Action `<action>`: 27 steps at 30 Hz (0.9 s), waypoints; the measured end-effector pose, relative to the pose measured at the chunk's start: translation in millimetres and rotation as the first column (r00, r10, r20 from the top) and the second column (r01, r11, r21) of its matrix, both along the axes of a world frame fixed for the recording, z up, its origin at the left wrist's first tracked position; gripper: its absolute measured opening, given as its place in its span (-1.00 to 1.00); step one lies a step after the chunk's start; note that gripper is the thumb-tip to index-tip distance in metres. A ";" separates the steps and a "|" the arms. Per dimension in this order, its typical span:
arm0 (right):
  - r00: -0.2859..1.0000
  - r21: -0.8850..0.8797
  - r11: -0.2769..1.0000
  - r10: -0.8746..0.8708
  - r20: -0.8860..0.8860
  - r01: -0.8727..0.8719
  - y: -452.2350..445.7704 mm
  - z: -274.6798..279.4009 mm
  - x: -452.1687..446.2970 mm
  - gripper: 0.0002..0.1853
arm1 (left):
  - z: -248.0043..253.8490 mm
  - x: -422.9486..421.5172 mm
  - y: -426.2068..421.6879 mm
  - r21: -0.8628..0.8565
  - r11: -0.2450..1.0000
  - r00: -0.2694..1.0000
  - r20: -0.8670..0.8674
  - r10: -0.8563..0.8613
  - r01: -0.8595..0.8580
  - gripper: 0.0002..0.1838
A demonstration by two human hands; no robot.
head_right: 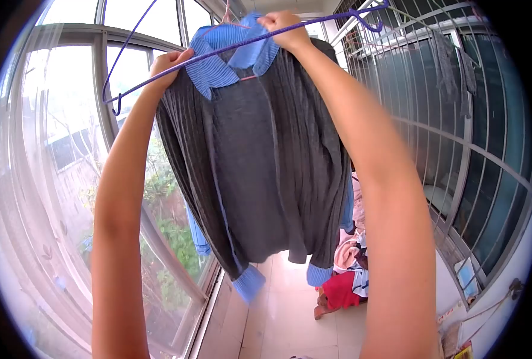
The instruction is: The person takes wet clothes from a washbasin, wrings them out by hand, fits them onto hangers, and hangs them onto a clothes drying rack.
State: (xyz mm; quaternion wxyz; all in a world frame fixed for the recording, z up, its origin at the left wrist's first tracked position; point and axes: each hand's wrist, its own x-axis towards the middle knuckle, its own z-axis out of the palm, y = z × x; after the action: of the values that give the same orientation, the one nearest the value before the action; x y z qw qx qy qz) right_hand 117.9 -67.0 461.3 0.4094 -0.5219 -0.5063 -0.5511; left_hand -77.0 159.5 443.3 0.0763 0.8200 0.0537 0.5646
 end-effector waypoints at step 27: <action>0.593 -0.155 0.906 0.121 -0.796 -0.393 -97.2 -205.4 -27.9 -0.11 | -215.8 -56.1 58.6 -0.695 0.483 0.757 0.136 -0.640 0.533 -0.47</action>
State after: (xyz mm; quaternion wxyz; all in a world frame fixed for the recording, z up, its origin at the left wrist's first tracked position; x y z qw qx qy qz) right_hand 90.0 -164.2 255.9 0.5729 -0.6846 -0.4342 -0.1205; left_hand -133.1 218.1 227.5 0.5635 0.7333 -0.0160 0.3802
